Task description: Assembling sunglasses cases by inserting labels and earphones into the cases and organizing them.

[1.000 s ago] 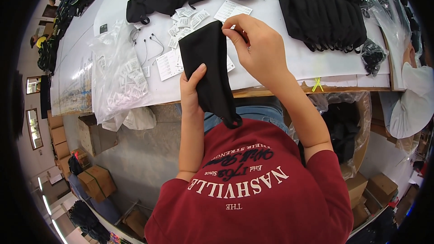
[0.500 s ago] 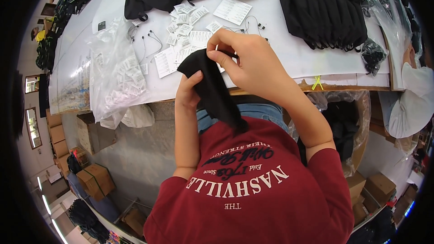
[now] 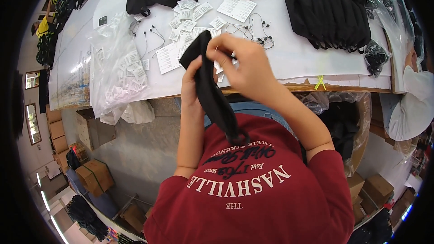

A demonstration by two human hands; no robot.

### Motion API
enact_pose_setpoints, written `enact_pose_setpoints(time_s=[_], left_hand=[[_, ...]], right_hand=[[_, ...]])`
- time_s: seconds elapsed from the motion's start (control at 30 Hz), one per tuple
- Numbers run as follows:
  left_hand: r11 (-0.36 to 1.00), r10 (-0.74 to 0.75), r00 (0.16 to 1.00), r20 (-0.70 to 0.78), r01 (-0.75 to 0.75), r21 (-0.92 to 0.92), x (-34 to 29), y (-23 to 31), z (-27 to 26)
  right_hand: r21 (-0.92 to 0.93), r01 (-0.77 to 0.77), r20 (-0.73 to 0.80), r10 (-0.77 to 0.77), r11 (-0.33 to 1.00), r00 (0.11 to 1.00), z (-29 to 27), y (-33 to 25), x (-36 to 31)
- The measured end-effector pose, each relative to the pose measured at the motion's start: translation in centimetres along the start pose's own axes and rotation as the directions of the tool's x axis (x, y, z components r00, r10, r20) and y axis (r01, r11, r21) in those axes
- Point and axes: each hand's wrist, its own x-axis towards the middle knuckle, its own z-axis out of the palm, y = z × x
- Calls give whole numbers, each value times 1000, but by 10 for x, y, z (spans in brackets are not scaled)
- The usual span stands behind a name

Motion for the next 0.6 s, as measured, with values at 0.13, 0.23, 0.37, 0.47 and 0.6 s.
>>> enact_pose_setpoints(time_s=[0.13,0.23,0.37,0.47,0.6], left_hand=[[995,-30,995,-96,20,-102,-1,14,12],[997,33,999,-15,-34,-70,0,22,5],[990,80,997,-17,-81,-119,4,27,-3],[986,100,994,-42,-104,-131,2,28,-2],[979,90,994,-61,-99,-180,2,28,-5]], right_hand=[[91,-111,292,80,990,953,5,-13,-24],[83,-84,392,45,993,919,2,-18,-25],[63,-144,589,80,988,804,2,-23,-29],[63,-125,580,66,990,812,3,-19,-34],[56,-137,619,74,989,782,2,-20,-36]])
